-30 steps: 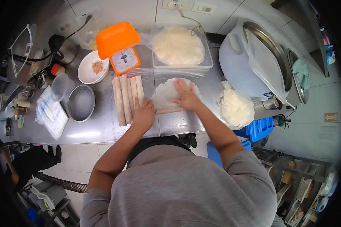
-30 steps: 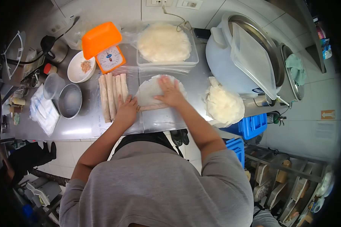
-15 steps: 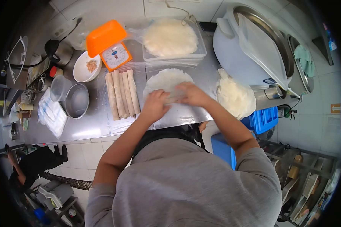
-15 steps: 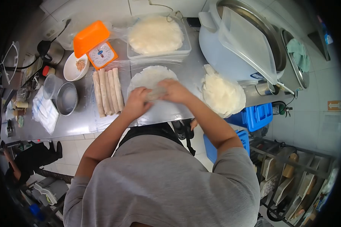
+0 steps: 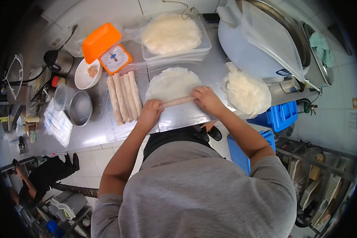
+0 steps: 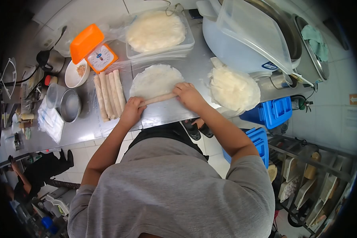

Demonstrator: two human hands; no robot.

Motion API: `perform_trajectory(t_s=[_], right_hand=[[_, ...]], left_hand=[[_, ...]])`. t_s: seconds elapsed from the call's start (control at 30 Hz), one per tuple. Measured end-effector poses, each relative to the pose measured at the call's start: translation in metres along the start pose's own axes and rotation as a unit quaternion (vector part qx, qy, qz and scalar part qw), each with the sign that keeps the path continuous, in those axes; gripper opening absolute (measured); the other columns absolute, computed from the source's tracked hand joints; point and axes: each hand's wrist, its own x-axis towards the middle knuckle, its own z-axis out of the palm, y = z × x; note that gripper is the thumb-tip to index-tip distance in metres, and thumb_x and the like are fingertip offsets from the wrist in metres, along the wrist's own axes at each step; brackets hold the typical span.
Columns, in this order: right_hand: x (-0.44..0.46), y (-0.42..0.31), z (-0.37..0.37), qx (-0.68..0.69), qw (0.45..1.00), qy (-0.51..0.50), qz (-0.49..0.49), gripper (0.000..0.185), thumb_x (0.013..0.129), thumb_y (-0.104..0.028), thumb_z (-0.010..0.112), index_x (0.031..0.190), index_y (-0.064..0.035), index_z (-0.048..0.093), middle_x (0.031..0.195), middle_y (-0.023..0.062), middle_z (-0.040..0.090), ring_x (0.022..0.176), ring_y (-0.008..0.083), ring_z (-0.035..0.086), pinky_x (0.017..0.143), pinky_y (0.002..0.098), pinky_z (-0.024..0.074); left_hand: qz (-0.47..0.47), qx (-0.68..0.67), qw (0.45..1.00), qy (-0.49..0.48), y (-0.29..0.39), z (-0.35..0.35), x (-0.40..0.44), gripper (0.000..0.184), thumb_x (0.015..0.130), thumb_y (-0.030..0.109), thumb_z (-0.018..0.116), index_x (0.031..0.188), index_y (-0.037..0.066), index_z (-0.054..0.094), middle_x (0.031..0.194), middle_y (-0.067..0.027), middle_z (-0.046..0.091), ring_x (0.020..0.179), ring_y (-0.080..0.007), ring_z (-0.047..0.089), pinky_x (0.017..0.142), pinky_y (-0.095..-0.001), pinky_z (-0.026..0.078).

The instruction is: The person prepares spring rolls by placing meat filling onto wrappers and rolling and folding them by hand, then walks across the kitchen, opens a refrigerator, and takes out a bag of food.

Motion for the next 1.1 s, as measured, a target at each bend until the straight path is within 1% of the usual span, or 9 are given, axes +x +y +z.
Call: perform_trajectory(t_s=[0.13,0.23,0.33,0.43,0.53,0.63,0.93,1.03,1.1], right_hand=[[0.001,0.012,0.004,0.097,0.994,-0.031,0.033,0.017,0.080,-0.009,0.064,0.096,-0.0088,0.065,0.095,0.0089,0.062,0.099,0.0302,0.057,0.089,0.0430,0.0421],[0.015,0.017,0.002,0.092,0.985,-0.082,0.124,0.014,0.081,-0.011,0.063,0.095,-0.0090,0.066,0.092,0.0089,0.062,0.099,0.0290,0.057,0.088,0.0430,0.0427],[0.027,0.017,0.004,-0.028,0.991,-0.052,0.124,0.016,0.082,-0.012,0.062,0.097,-0.0090,0.065,0.097,0.0096,0.062,0.100,0.0293,0.057,0.086,0.0418,0.0441],[0.030,0.006,0.010,-0.115,0.993,-0.019,0.037,0.017,0.084,-0.012,0.060,0.100,-0.0082,0.064,0.102,0.0098,0.061,0.102,0.0292,0.057,0.087,0.0403,0.0450],[0.021,-0.015,0.018,-0.019,0.995,0.011,-0.095,0.023,0.083,-0.011,0.059,0.106,-0.0071,0.064,0.107,0.0105,0.060,0.103,0.0292,0.057,0.088,0.0396,0.0450],[0.017,-0.004,0.031,-0.028,0.994,0.041,-0.098,0.027,0.083,-0.010,0.058,0.109,-0.0077,0.064,0.106,0.0109,0.061,0.102,0.0294,0.057,0.089,0.0392,0.0453],[0.051,0.012,0.023,-0.026,0.998,-0.035,0.048,0.024,0.083,-0.011,0.058,0.105,-0.0100,0.067,0.101,0.0095,0.060,0.096,0.0299,0.056,0.085,0.0413,0.0425],[0.061,0.003,0.020,-0.100,0.993,-0.010,0.064,0.021,0.084,-0.012,0.058,0.103,-0.0095,0.067,0.101,0.0092,0.058,0.098,0.0293,0.054,0.083,0.0418,0.0410],[0.057,0.006,0.028,-0.084,0.995,0.015,-0.053,0.019,0.085,-0.012,0.057,0.102,-0.0089,0.066,0.103,0.0094,0.058,0.099,0.0294,0.054,0.084,0.0422,0.0415]], left_hand=[[-0.044,-0.047,0.998,0.006,-0.003,-0.002,0.002,0.019,0.081,0.009,0.068,0.099,0.004,0.062,0.099,-0.0154,0.058,0.097,-0.0347,0.054,0.087,-0.0429,0.044],[-0.050,0.062,0.992,0.099,0.003,-0.001,0.010,0.013,0.082,0.011,0.065,0.093,0.005,0.064,0.098,-0.0138,0.058,0.095,-0.0344,0.054,0.086,-0.0430,0.043],[-0.109,0.147,0.975,0.129,0.016,0.004,0.024,0.013,0.083,0.010,0.059,0.094,0.006,0.065,0.100,-0.0112,0.058,0.096,-0.0324,0.053,0.086,-0.0425,0.042],[0.016,0.082,0.993,0.080,0.016,0.022,0.026,0.027,0.081,0.007,0.054,0.106,0.008,0.065,0.108,-0.0095,0.057,0.105,-0.0310,0.051,0.093,-0.0425,0.039],[0.095,0.118,0.986,0.074,0.034,0.034,0.016,0.041,0.078,0.005,0.055,0.118,0.010,0.062,0.113,-0.0099,0.055,0.111,-0.0313,0.049,0.096,-0.0433,0.040],[0.097,0.126,0.983,0.090,0.022,0.042,0.015,0.050,0.078,0.003,0.053,0.128,0.011,0.056,0.117,-0.0105,0.054,0.113,-0.0309,0.050,0.099,-0.0426,0.040],[-0.028,0.091,0.995,-0.008,-0.012,0.013,0.043,0.026,0.084,0.010,0.052,0.108,0.007,0.061,0.107,-0.0125,0.057,0.106,-0.0321,0.053,0.093,-0.0440,0.042],[-0.096,0.147,0.983,0.058,-0.003,0.015,0.047,0.022,0.083,0.011,0.050,0.102,0.008,0.062,0.104,-0.0097,0.055,0.105,-0.0291,0.052,0.091,-0.0434,0.041],[-0.023,0.147,0.985,0.085,0.002,0.020,0.047,0.023,0.083,0.011,0.050,0.102,0.008,0.061,0.104,-0.0093,0.055,0.105,-0.0285,0.052,0.092,-0.0435,0.039]])
